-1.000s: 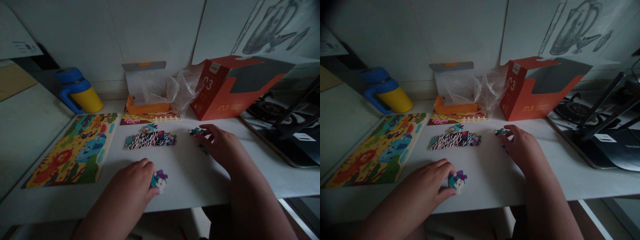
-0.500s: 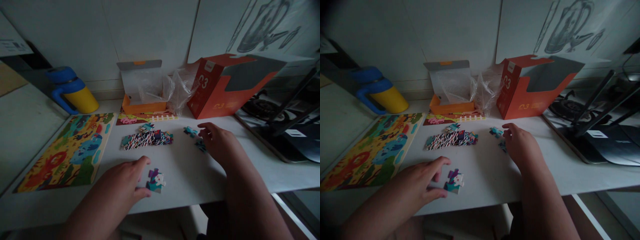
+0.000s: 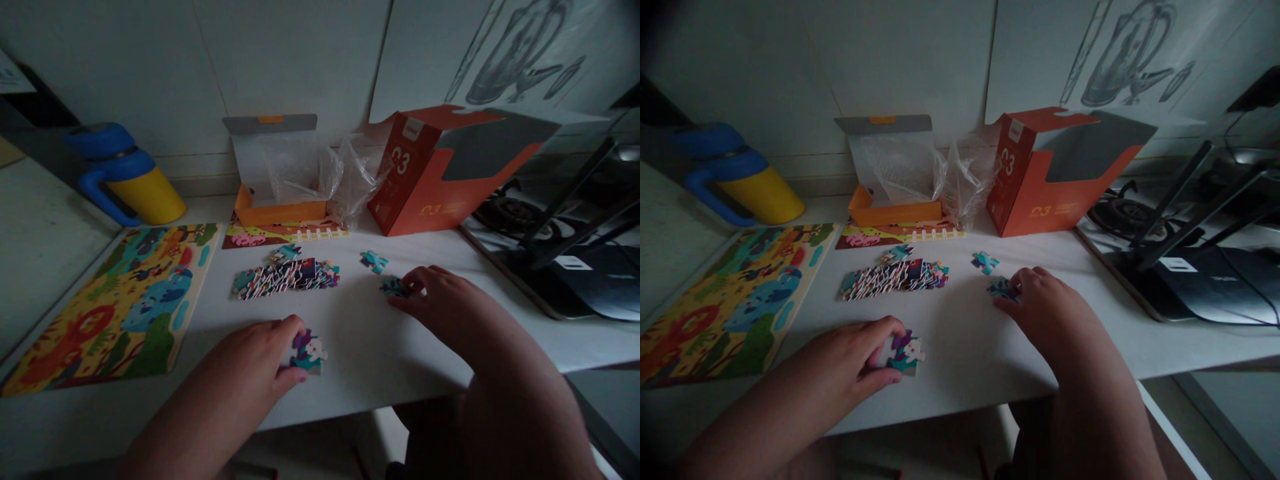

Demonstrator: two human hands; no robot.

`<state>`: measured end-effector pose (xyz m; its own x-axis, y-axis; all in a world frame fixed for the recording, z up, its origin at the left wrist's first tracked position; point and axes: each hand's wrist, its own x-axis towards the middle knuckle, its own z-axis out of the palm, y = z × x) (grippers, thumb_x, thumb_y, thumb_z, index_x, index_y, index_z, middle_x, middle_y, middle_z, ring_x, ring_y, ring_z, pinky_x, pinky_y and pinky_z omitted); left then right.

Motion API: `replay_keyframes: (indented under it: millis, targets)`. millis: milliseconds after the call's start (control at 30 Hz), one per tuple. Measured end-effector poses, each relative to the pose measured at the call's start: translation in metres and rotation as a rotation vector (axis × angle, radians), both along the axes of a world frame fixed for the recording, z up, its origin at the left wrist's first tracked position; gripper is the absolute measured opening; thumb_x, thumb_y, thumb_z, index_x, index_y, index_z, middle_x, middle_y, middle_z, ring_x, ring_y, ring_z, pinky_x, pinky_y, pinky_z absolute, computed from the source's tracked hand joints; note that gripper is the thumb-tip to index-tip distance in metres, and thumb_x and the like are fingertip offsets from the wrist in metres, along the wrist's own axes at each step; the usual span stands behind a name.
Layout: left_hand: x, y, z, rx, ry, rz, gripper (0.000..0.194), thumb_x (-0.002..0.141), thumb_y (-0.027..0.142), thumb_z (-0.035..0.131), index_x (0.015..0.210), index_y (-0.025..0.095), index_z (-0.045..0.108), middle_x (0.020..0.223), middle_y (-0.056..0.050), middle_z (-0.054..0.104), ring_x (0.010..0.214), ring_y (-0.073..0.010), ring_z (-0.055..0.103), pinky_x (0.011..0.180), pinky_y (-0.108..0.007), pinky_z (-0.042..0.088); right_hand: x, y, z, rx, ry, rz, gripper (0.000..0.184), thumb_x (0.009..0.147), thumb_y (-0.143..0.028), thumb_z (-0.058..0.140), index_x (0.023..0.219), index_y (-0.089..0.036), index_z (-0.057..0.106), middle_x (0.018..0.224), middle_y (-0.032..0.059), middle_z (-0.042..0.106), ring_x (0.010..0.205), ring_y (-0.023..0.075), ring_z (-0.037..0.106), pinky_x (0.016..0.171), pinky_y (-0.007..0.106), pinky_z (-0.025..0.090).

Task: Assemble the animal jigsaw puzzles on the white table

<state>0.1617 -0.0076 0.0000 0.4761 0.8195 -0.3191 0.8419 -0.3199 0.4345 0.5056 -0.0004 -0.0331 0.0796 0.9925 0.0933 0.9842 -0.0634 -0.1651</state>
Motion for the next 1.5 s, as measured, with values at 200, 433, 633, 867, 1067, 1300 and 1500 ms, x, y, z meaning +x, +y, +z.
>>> replay_keyframes:
  millis: [200, 433, 633, 867, 1067, 1300, 1500]
  targets:
    - [0.013, -0.004, 0.007, -0.025, 0.028, -0.007, 0.024, 0.092, 0.024, 0.081, 0.111, 0.024, 0.067, 0.105, -0.004, 0.076, 0.096, -0.0262, 0.071, 0.078, -0.036, 0.044, 0.001, 0.003, 0.003, -0.001, 0.078, 0.058, 0.025, 0.087, -0.048, 0.076, 0.096, -0.024, 0.075, 0.093, 0.0086, 0.075, 0.076, 0.025, 0.069, 0.073, 0.039, 0.051]
    - [-0.004, 0.002, 0.014, 0.049, -0.041, 0.031, 0.023, 0.096, 0.036, 0.077, 0.116, 0.028, 0.071, 0.103, -0.002, 0.077, 0.092, -0.0252, 0.072, 0.079, -0.036, 0.048, 0.019, 0.005, -0.012, 0.008, 0.078, 0.039, 0.029, 0.088, -0.051, 0.07, 0.097, -0.024, 0.074, 0.095, 0.0109, 0.074, 0.079, 0.0279, 0.071, 0.075, 0.042, 0.053]
    - [-0.037, 0.015, 0.028, 0.224, -0.039, 0.222, 0.025, 0.103, 0.042, 0.065, 0.122, 0.027, 0.07, 0.105, -0.005, 0.077, 0.096, -0.0258, 0.072, 0.084, -0.038, 0.051, 0.014, 0.001, -0.007, 0.169, -0.112, 0.09, 0.047, 0.099, -0.056, 0.055, 0.122, -0.018, 0.071, 0.12, 0.0205, 0.074, 0.094, 0.0371, 0.073, 0.085, 0.053, 0.056]
    - [-0.043, 0.043, 0.06, 0.329, -0.074, 0.051, 0.02, 0.102, 0.041, 0.064, 0.107, 0.023, 0.073, 0.098, -0.005, 0.076, 0.09, -0.024, 0.069, 0.078, -0.034, 0.047, -0.079, 0.048, 0.068, 0.218, 0.11, 0.333, 0.039, 0.105, -0.046, 0.058, 0.131, -0.021, 0.07, 0.117, 0.0145, 0.079, 0.092, 0.0297, 0.075, 0.082, 0.043, 0.056]
    - [-0.044, 0.125, 0.04, 0.502, -0.155, 0.079, 0.025, 0.107, 0.029, 0.053, 0.094, 0.02, 0.072, 0.093, -0.007, 0.076, 0.084, -0.0221, 0.066, 0.078, -0.032, 0.044, -0.137, 0.099, 0.049, 0.15, 0.145, 0.426, 0.032, 0.111, -0.04, 0.052, 0.126, -0.022, 0.073, 0.117, 0.0159, 0.08, 0.102, 0.029, 0.075, 0.084, 0.037, 0.053]
    - [-0.032, 0.136, -0.01, 0.465, -0.279, 0.049, 0.02, 0.107, 0.025, 0.053, 0.108, 0.021, 0.073, 0.106, -0.009, 0.078, 0.101, -0.0255, 0.07, 0.097, -0.038, 0.05, -0.132, 0.107, 0.015, 0.089, 0.301, 0.504, 0.041, 0.113, -0.045, 0.044, 0.125, -0.022, 0.075, 0.104, 0.011, 0.082, 0.094, 0.0255, 0.075, 0.079, 0.034, 0.049]
    - [-0.014, 0.137, -0.025, 0.435, -0.355, 0.066, 0.015, 0.101, 0.02, 0.061, 0.112, 0.022, 0.072, 0.108, -0.008, 0.08, 0.102, -0.0247, 0.072, 0.101, -0.042, 0.052, -0.132, 0.112, 0.009, 0.068, 0.487, 0.53, 0.03, 0.106, -0.038, 0.055, 0.117, -0.024, 0.079, 0.107, 0.0065, 0.083, 0.091, 0.023, 0.075, 0.08, 0.034, 0.051]
